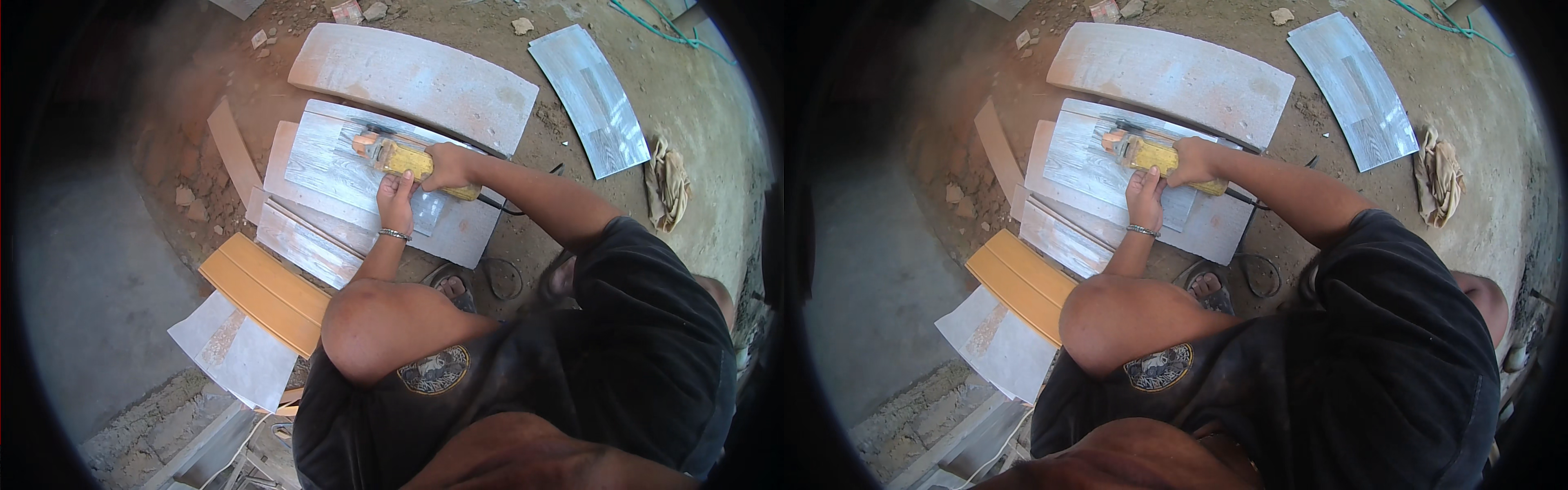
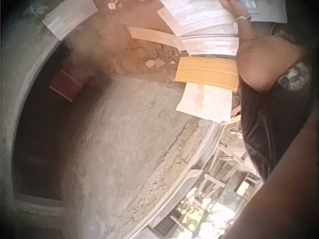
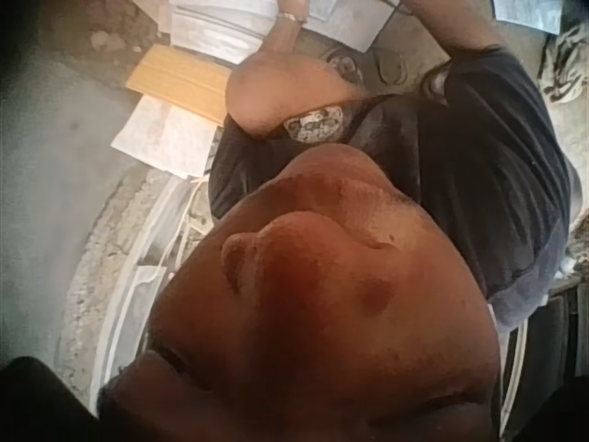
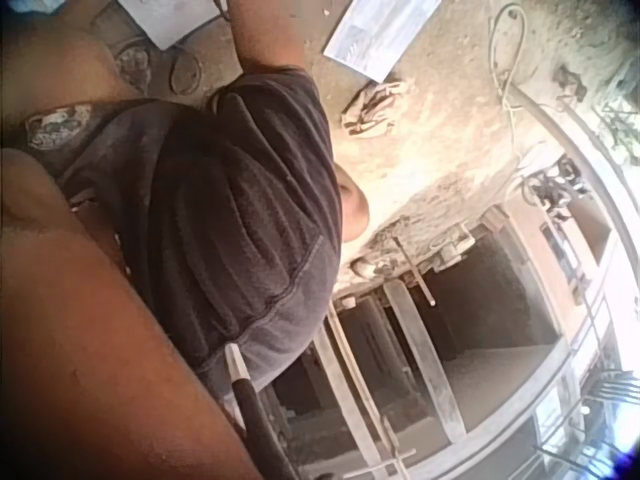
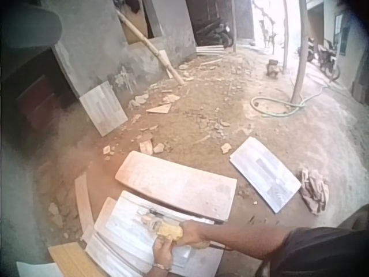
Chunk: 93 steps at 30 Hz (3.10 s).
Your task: Measuring and cutting ceramic floor tiles using a tape measure, marker, and hand-held angle grinder.
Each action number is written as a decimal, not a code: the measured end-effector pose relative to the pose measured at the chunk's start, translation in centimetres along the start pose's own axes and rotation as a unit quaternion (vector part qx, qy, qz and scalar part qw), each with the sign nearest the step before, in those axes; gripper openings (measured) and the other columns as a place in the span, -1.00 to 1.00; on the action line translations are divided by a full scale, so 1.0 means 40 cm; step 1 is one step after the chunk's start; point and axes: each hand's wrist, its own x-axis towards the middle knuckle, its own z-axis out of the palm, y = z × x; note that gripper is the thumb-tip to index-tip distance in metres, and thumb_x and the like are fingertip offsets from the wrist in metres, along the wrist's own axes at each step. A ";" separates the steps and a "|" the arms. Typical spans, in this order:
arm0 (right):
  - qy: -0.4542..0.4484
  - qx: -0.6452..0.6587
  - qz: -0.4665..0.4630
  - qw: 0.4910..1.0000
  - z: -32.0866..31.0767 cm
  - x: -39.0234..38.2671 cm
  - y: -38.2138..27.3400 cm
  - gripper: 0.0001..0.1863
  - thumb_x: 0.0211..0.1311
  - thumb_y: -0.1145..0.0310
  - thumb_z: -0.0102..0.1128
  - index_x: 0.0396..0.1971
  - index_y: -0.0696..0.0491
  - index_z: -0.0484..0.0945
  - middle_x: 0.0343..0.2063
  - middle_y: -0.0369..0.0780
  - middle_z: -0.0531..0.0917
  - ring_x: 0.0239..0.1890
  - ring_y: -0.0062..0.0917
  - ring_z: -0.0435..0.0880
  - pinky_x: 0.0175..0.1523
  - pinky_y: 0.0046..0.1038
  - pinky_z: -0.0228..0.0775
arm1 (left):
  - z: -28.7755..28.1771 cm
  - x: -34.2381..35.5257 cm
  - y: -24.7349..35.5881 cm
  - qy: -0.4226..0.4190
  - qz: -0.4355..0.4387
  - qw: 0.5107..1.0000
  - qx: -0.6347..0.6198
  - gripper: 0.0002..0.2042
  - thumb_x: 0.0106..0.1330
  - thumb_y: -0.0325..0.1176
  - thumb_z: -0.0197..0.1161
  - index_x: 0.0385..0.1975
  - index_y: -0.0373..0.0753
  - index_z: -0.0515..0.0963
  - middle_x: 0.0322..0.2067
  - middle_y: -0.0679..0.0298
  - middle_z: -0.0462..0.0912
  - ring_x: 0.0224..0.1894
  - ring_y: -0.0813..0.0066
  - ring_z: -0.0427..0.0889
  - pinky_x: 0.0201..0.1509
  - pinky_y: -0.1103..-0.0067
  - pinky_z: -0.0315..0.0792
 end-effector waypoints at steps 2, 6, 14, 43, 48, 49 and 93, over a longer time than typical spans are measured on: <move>0.002 -0.012 0.001 1.000 -0.001 -0.007 0.004 -0.27 -0.23 0.04 0.46 -0.14 0.38 0.63 -0.24 0.18 0.72 -0.13 -0.09 0.74 0.01 -0.26 0.58 | 0.004 -0.004 -0.003 -0.006 -0.004 1.000 0.005 -0.78 0.42 -0.29 0.35 -0.13 -0.25 0.49 -0.21 0.30 0.64 -0.15 0.56 0.61 0.05 0.54 0.50; -0.006 -0.004 0.008 1.000 -0.004 -0.009 0.005 -0.26 -0.23 0.03 0.45 -0.13 0.38 0.62 -0.24 0.18 0.72 -0.13 -0.09 0.74 0.00 -0.25 0.58 | 0.010 -0.006 -0.003 -0.009 -0.010 1.000 -0.011 -0.79 0.43 -0.31 0.33 -0.13 -0.26 0.49 -0.20 0.30 0.65 -0.14 0.55 0.62 0.04 0.54 0.51; -0.008 -0.008 0.012 1.000 -0.001 -0.024 0.012 -0.20 -0.21 -0.05 0.44 -0.11 0.39 0.62 -0.17 0.20 0.71 -0.08 -0.08 0.73 0.03 -0.25 0.57 | 0.011 -0.011 -0.008 -0.009 -0.017 1.000 -0.005 -0.81 0.44 -0.33 0.32 -0.13 -0.26 0.49 -0.18 0.28 0.65 -0.13 0.54 0.63 0.05 0.54 0.53; -0.020 0.020 0.014 1.000 0.000 -0.021 0.021 -0.20 -0.17 -0.04 0.40 -0.05 0.38 0.60 -0.11 0.18 0.70 -0.03 -0.08 0.72 0.07 -0.26 0.56 | -0.147 -0.080 0.116 0.071 0.174 0.713 0.676 -0.31 -0.04 -0.23 0.68 0.11 -0.36 0.53 0.16 0.00 0.54 0.16 0.18 0.55 0.21 0.27 0.46; -0.027 0.014 0.021 0.999 -0.004 -0.017 0.008 -0.19 -0.17 -0.03 0.40 -0.05 0.39 0.59 -0.10 0.18 0.69 -0.02 -0.07 0.71 0.08 -0.25 0.56 | -0.128 -0.086 0.124 0.068 0.109 0.629 0.767 0.10 -0.10 0.15 0.62 0.47 -0.22 0.25 0.50 -0.13 0.10 0.53 -0.07 0.07 0.50 0.03 0.06; -0.024 0.017 0.017 0.999 -0.007 -0.026 0.008 -0.20 -0.17 -0.03 0.40 -0.05 0.39 0.59 -0.10 0.18 0.69 -0.03 -0.07 0.71 0.08 -0.25 0.56 | -0.124 -0.083 0.127 0.056 0.081 0.633 0.768 0.17 -0.12 0.22 0.59 0.51 -0.18 0.16 0.52 -0.14 0.00 0.57 -0.07 -0.04 0.52 -0.02 -0.03; -0.015 0.045 0.020 0.999 -0.001 -0.142 0.080 -0.32 -0.14 0.05 0.41 -0.10 0.33 0.64 -0.17 0.15 0.72 -0.07 -0.09 0.73 0.06 -0.22 0.56 | -0.113 -0.074 0.131 0.044 -0.012 0.608 0.792 0.28 -0.13 0.39 0.51 0.58 -0.05 -0.02 0.59 -0.03 -0.16 0.62 -0.01 -0.16 0.47 -0.14 -0.02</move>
